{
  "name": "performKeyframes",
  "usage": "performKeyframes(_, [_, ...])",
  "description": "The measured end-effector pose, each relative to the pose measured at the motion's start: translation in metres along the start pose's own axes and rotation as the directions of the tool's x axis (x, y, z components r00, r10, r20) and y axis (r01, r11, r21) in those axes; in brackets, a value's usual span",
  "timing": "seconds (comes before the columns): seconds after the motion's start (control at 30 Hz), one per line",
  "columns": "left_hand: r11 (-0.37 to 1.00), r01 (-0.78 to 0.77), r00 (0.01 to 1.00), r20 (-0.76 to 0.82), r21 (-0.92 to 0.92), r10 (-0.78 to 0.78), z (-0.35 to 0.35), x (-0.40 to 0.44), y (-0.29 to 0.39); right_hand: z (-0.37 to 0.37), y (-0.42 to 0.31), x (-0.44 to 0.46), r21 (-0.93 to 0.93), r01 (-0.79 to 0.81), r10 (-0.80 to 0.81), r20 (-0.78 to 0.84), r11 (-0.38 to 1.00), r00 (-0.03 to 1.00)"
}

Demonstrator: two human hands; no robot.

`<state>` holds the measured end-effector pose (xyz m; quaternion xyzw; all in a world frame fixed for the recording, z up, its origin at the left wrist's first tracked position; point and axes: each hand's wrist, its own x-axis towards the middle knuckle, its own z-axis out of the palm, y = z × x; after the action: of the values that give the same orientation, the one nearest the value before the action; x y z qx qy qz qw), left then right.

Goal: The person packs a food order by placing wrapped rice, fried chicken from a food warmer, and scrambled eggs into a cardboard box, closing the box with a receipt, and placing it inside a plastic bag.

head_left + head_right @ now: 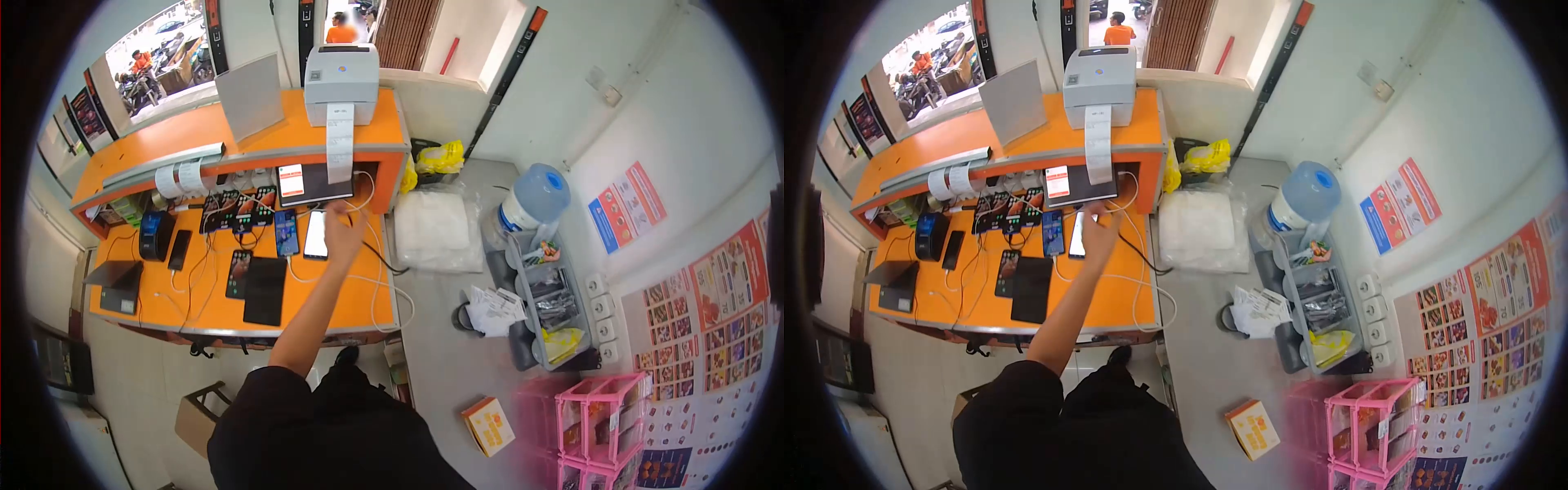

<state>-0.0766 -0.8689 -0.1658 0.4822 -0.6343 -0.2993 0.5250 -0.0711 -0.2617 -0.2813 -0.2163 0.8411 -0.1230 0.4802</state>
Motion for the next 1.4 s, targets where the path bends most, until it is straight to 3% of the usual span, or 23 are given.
performKeyframes(0.03, [0.979,0.159,0.984,-0.058,-0.125,-0.167,-0.001,0.035,0.005,-0.003,-0.013,0.01,-0.001,-0.008,0.008,0.024,1.0,1.0])
performKeyframes(0.13, [1.0,0.015,0.985,-0.175,0.006,-0.014,0.032,0.097,-0.047,-0.014,-0.044,0.025,-0.035,-0.02,0.024,0.12,0.999,0.993])
performKeyframes(0.23, [0.997,0.025,0.998,-0.063,-0.07,-0.029,0.027,0.109,-0.041,-0.045,-0.075,0.028,-0.144,0.087,-0.046,0.267,0.986,0.963])
performKeyframes(0.27, [0.995,0.036,0.999,-0.01,-0.094,-0.038,0.02,0.11,-0.033,-0.066,-0.098,0.028,-0.194,0.203,-0.152,0.249,0.96,0.957])
performKeyframes(0.3, [0.98,-0.012,0.998,-0.066,-0.198,-0.001,0.02,0.111,-0.029,-0.088,-0.124,0.032,-0.242,0.303,-0.277,0.135,0.922,0.951])
performKeyframes(0.33, [0.951,0.06,0.998,0.044,-0.305,-0.049,0.015,0.113,-0.029,-0.113,-0.166,0.036,-0.302,0.374,-0.396,-0.012,0.877,0.918])
performKeyframes(0.37, [0.906,0.141,0.984,0.159,-0.399,-0.084,0.009,0.114,-0.03,-0.143,-0.236,0.041,-0.292,0.33,-0.396,-0.207,0.898,0.895])
performKeyframes(0.4, [0.847,0.233,0.956,0.273,-0.478,-0.109,0.003,0.113,-0.032,-0.16,-0.288,0.058,-0.246,0.515,-0.564,-0.489,0.821,0.665])
performKeyframes(0.43, [0.85,0.208,0.952,0.299,-0.483,-0.062,-0.003,0.111,-0.035,-0.182,-0.358,0.063,-0.33,0.632,-0.677,-0.585,0.701,0.447])
performKeyframes(0.53, [0.752,0.273,0.92,0.391,-0.6,-0.022,-0.035,0.107,-0.003,-0.215,-0.513,0.08,-0.404,0.812,-0.832,-0.528,0.421,0.169])
performKeyframes(0.6, [0.746,0.252,0.918,0.395,-0.616,0.016,-0.042,0.105,-0.007,-0.22,-0.584,0.097,-0.565,0.793,-0.901,-0.432,0.23,-0.046])
performKeyframes(0.7, [0.755,0.207,0.912,0.401,-0.622,0.081,-0.056,0.111,-0.005,-0.219,-0.641,0.122,-0.734,0.674,-0.909,-0.336,0.087,-0.248])
performKeyframes(0.83, [0.859,0.02,0.94,0.302,-0.511,0.157,-0.069,0.121,0.01,-0.218,-0.653,0.149,-0.799,0.601,-0.92,-0.205,-0.039,-0.332])
performKeyframes(0.9, [0.908,-0.035,0.927,0.326,-0.418,0.186,-0.079,0.127,0.02,-0.217,-0.649,0.158,-0.851,0.513,-0.922,-0.108,-0.108,-0.373])
performKeyframes(1.0, [0.939,-0.092,0.917,0.34,-0.332,0.21,-0.081,0.13,0.027,-0.222,-0.65,0.157,-0.848,0.516,-0.911,-0.108,-0.125,-0.399])
performKeyframes(1.1, [0.941,-0.074,0.919,0.345,-0.33,0.193,-0.078,0.129,0.024,-0.224,-0.653,0.162,-0.744,0.66,-0.878,-0.245,-0.102,-0.412])
performKeyframes(1.13, [0.939,-0.06,0.918,0.35,-0.34,0.185,-0.075,0.128,0.02,-0.219,-0.652,0.164,-0.552,0.833,-0.823,-0.486,0.029,-0.294])
performKeyframes(1.2, [0.911,0.052,0.928,0.357,-0.41,0.108,-0.065,0.121,-0.003,-0.204,-0.647,0.173,-0.021,0.986,-0.595,-0.799,0.166,0.083])
performKeyframes(1.23, [0.912,0.078,0.933,0.352,-0.403,0.075,-0.065,0.118,-0.003,-0.205,-0.648,0.175,0.344,0.939,-0.429,-0.846,0.018,0.318])
performKeyframes(1.3, [0.945,0.154,0.942,0.331,-0.289,-0.053,-0.069,0.102,0.002,-0.212,-0.615,0.167,0.25,0.965,-0.236,-0.936,0.08,0.262])
performKeyframes(1.33, [0.987,0.005,0.986,0.165,-0.162,0.022,-0.067,0.089,0.0,-0.218,-0.601,0.148,0.208,0.971,-0.133,-0.966,0.12,0.224])
performKeyframes(1.37, [0.989,-0.14,0.989,0.052,-0.039,0.142,-0.068,0.073,0.007,-0.218,-0.573,0.128,-0.028,0.925,-0.18,-0.983,0.38,0.044])
performKeyframes(1.4, [0.958,-0.272,0.96,-0.04,0.086,0.276,-0.07,0.054,0.018,-0.214,-0.544,0.121,-0.239,0.871,-0.277,-0.953,0.428,-0.125])
